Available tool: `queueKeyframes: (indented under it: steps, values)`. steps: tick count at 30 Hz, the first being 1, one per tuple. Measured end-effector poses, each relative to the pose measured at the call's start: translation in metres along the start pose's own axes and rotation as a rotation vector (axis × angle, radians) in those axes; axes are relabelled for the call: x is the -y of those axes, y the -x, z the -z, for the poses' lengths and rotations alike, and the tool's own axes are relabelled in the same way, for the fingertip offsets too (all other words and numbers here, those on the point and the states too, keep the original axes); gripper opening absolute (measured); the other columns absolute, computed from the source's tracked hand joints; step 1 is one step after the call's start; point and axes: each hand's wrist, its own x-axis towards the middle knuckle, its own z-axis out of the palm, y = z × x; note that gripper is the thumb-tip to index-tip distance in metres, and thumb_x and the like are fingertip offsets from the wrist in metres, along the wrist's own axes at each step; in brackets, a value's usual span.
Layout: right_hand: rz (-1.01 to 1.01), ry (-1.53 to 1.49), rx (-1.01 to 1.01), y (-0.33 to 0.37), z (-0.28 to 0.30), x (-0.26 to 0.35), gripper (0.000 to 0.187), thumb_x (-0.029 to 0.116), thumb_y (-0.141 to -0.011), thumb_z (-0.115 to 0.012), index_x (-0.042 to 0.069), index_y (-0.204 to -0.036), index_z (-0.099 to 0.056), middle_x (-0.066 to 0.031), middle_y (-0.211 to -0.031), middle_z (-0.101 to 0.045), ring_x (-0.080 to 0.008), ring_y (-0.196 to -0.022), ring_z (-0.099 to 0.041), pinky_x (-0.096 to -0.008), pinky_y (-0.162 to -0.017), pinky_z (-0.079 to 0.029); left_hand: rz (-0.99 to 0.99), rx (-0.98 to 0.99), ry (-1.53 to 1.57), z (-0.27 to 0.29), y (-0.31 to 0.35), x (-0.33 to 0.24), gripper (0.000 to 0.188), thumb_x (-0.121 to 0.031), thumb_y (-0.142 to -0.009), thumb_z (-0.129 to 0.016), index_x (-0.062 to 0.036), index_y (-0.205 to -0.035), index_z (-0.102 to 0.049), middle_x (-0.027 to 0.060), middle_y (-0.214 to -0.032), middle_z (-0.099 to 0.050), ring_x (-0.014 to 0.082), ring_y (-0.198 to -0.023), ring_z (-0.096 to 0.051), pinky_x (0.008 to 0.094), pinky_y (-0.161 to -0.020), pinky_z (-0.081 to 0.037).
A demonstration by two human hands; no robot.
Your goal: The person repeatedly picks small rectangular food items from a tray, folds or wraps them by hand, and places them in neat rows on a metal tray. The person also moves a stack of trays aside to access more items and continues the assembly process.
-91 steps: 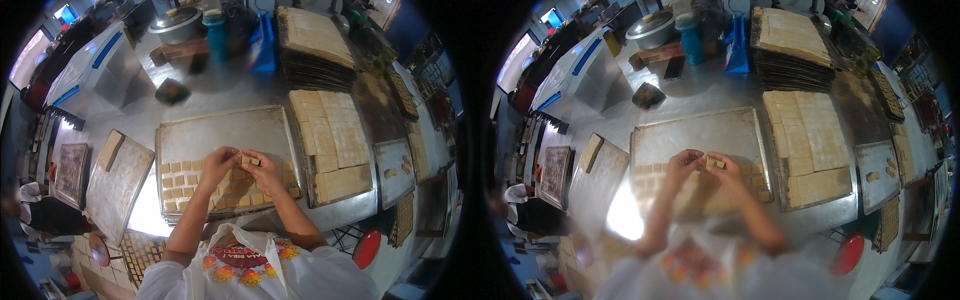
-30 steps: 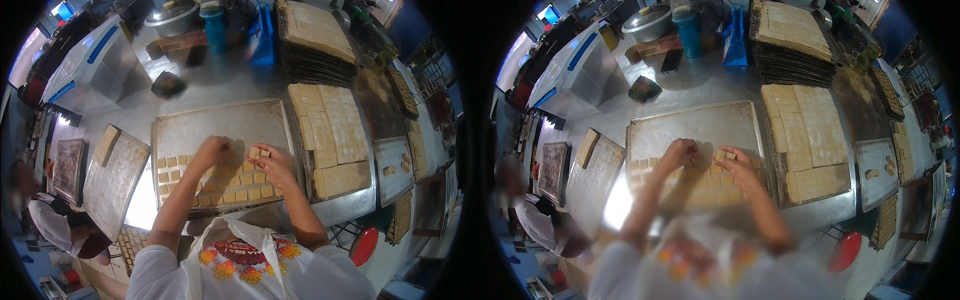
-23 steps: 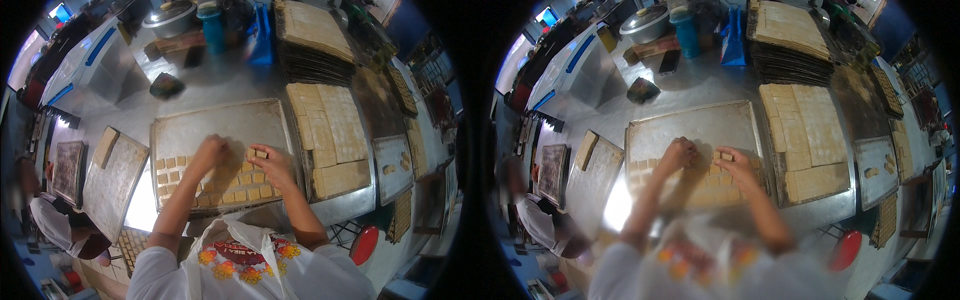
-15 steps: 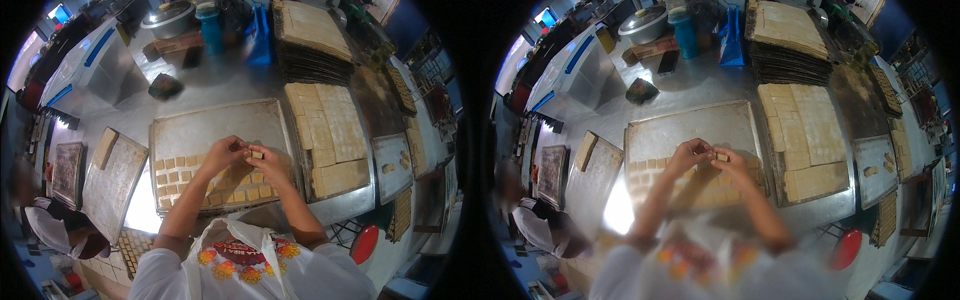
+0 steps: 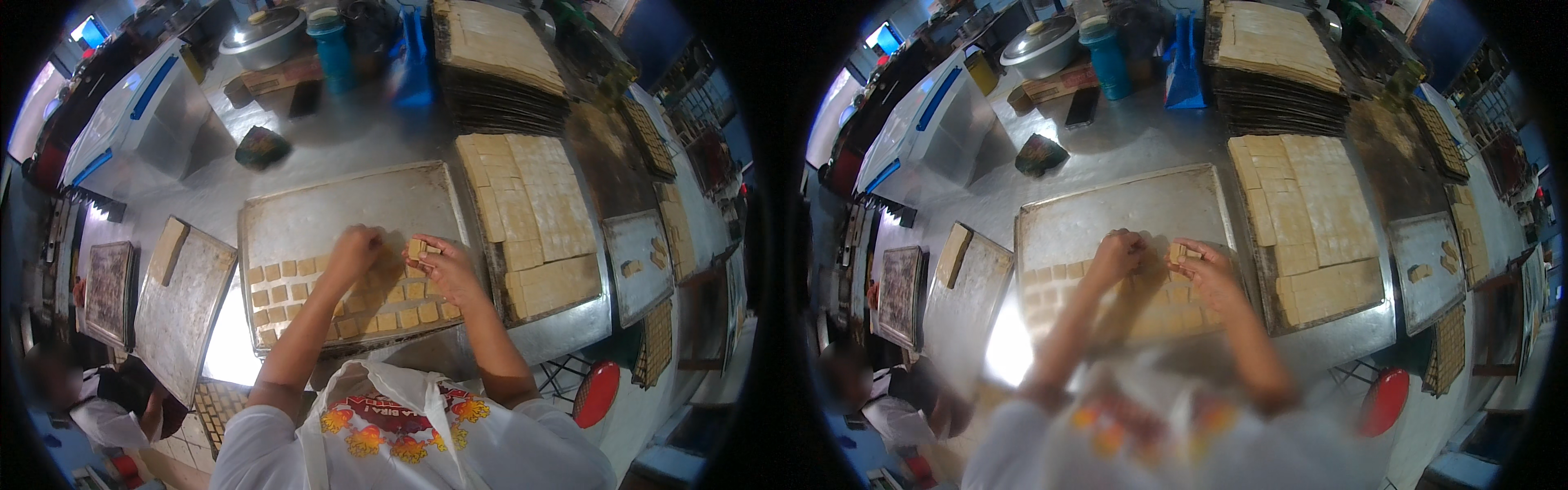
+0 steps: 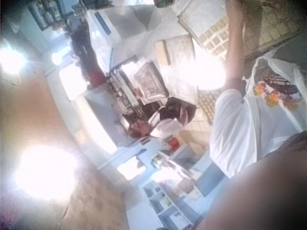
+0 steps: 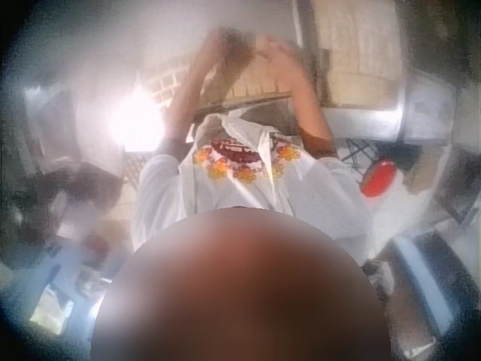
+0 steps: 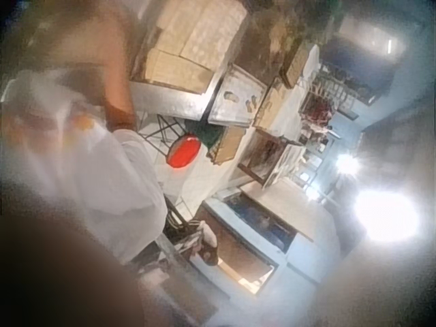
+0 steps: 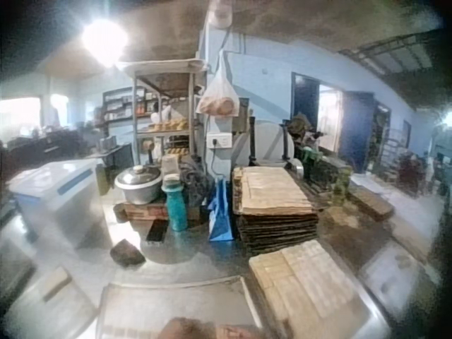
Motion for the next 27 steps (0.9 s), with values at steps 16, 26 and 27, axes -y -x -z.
queueKeyframes:
  steps: [16, 26, 27]
  values:
    - [0.078, -0.142, -0.114, 0.001, 0.012, 0.005, 0.022, 0.004, -0.085, -0.061, 0.000, -0.104, -0.051, -0.0160, -0.104, -0.060, -0.0260, -0.094, -0.062, -0.0334, -0.085, -0.051, 0.101, 0.072, 0.599, -0.001, -0.022, -0.021, 0.019, -0.007, -0.073, -0.069, -0.0018, -0.090, -0.062, 0.0093, -0.079, -0.064, 0.0212, -0.073, -0.063, 0.0320, -0.066, -0.049]
    - [0.072, -0.110, -0.076, 0.006, 0.026, 0.008, 0.016, 0.002, -0.082, -0.063, 0.002, -0.094, -0.053, -0.0144, -0.097, -0.062, -0.0250, -0.096, -0.061, -0.0368, -0.085, -0.050, -0.119, 0.058, 0.094, -0.019, -0.027, -0.016, 0.012, -0.005, -0.074, -0.063, -0.0027, -0.086, -0.063, 0.0145, -0.081, -0.064, 0.0251, -0.078, -0.064, 0.0321, -0.068, -0.049]
    - [0.073, -0.101, -0.090, 0.005, 0.027, 0.008, 0.015, 0.002, -0.082, -0.063, 0.001, -0.094, -0.054, -0.0133, -0.097, -0.062, -0.0240, -0.095, -0.061, -0.0369, -0.085, -0.050, -0.091, 0.060, 0.051, -0.019, -0.027, -0.018, 0.012, -0.005, -0.075, -0.063, -0.0027, -0.086, -0.063, 0.0137, -0.081, -0.064, 0.0229, -0.078, -0.064, 0.0314, -0.067, -0.049]
